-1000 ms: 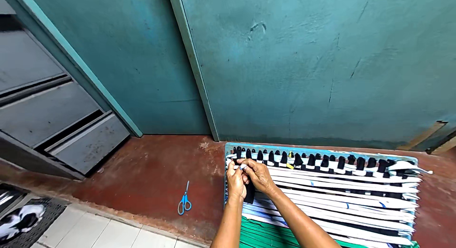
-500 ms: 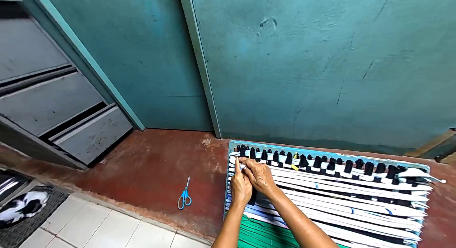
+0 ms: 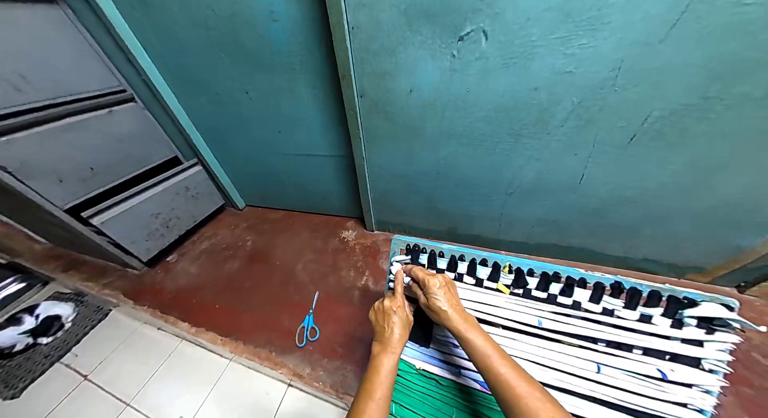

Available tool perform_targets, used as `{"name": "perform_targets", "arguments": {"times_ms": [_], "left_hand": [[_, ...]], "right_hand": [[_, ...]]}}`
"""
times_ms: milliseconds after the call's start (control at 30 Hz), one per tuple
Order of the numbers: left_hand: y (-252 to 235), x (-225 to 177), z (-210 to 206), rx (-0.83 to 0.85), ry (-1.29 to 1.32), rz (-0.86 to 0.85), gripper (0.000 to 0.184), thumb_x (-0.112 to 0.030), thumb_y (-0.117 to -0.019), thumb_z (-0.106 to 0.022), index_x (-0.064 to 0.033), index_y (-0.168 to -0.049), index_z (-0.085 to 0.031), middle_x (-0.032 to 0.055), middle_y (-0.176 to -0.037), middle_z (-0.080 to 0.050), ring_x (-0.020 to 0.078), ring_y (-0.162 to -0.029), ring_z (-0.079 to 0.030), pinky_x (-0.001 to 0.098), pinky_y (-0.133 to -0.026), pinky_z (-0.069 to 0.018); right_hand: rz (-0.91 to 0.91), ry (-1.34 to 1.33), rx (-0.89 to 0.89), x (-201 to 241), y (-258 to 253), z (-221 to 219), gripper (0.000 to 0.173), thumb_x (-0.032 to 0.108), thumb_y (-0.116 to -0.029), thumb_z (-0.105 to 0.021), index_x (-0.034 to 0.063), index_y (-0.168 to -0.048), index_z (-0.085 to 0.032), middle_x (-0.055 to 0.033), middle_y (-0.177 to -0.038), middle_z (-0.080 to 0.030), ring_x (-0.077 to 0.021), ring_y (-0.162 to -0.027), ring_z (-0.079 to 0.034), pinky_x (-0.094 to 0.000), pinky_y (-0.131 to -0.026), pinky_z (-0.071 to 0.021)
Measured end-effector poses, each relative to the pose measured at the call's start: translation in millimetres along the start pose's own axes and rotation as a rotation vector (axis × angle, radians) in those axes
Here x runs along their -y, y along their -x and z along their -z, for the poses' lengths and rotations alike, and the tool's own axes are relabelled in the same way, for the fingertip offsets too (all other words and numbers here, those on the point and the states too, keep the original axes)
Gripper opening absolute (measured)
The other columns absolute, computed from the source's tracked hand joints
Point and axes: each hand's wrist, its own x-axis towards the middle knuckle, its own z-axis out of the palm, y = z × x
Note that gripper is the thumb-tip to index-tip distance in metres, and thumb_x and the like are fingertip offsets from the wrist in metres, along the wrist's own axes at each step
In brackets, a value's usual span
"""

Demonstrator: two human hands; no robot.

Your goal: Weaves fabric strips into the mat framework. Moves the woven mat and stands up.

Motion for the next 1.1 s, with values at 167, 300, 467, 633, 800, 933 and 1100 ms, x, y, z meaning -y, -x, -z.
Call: {"name": "perform_targets", "arguments": {"times_ms": [167,300,467,633,800,933,1100], "left_hand": [[1,-3,2,0.062,-0.039,0.034,0.053,-0.012,-0.097,-0.055,-0.0102,-0.15,-0.053,0.0213,-0.088,-0.073,0.0418,-0.078,-0.072,0.0539,-0.068,-0.0558],[3,4,-6,-0.106,-0.024,-0.026,0.049,-0.009,-0.0919,-0.061,-0.0067,-0.141,-0.063,0.0197,-0.075,-0.072,0.0409,-0.066,-0.071,0.0528,-0.058,-0.0552],[-2,-5,10,0.096,0.016,0.055,0.052,-0.014,-0.099,-0.053,-0.0067,-0.151,-0.051,0.0212,-0.084,-0.074,0.0438,-0.078,-0.073,0.0561,-0.07,-0.0556],[-7,-5,5,0.247,0.369,0.107,0.067,-0.008,-0.0978,-0.053,0.002,-0.159,-0.028,0.026,-0.101,-0.072,0.0424,-0.095,-0.071,0.0548,-0.09,-0.0536],[-7,-7,-6,0.221,0.967,0.202,0.073,0.003,-0.0941,-0.05,0.005,-0.16,-0.018,0.0144,-0.09,-0.065,0.0149,-0.065,-0.056,0.0306,-0.061,-0.0477],[-8,-8,-10,0.295,1.481,0.32,0.085,0.007,-0.0881,-0.044,-0.002,-0.162,-0.004,-0.0039,-0.059,-0.044,0.0027,-0.042,-0.039,0.0198,-0.04,-0.0347],[-8,-2,-16,0.368,1.691,0.257,0.091,0.007,-0.0871,-0.046,-0.0072,-0.162,0.004,-0.0043,-0.065,-0.052,0.0011,-0.045,-0.042,0.0169,-0.041,-0.0357]], "right_hand": [[-0.001,-0.028,0.01,-1,-1,1,0.027,0.007,-0.0996,-0.053,-0.0004,-0.115,-0.074,-0.0168,-0.117,-0.075,-0.0359,-0.1,-0.074,-0.057,-0.084,-0.0569],[0.003,0.013,0.027,0,-2,0,0.028,0.008,-0.0995,-0.053,0.0002,-0.118,-0.074,-0.0163,-0.118,-0.075,-0.0356,-0.099,-0.075,-0.0565,-0.082,-0.0574],[0.015,0.036,-0.002,0,-3,-3,0.028,0.008,-0.0983,-0.055,-0.0002,-0.116,-0.074,-0.0168,-0.114,-0.075,-0.0364,-0.093,-0.076,-0.0567,-0.078,-0.0584],[0.057,-0.039,-0.032,-8,0,-4,0.028,0.007,-0.0979,-0.054,-0.0006,-0.115,-0.075,-0.0155,-0.119,-0.075,-0.0337,-0.1,-0.075,-0.0545,-0.083,-0.0585],[0.138,-0.082,-0.084,-18,3,-9,0.027,0.006,-0.0959,-0.053,-0.0017,-0.111,-0.075,-0.0147,-0.12,-0.075,-0.0317,-0.1,-0.076,-0.0526,-0.081,-0.0594],[0.137,-0.133,-0.109,-22,2,-10,0.028,0.008,-0.098,-0.052,-0.0011,-0.11,-0.075,-0.0134,-0.12,-0.075,-0.0291,-0.105,-0.075,-0.0493,-0.087,-0.0593],[0.148,-0.203,-0.117,-27,-1,-9,0.029,0.01,-0.1009,-0.05,-0.0011,-0.109,-0.075,-0.0126,-0.12,-0.075,-0.0245,-0.11,-0.073,-0.0435,-0.093,-0.0582]]}}
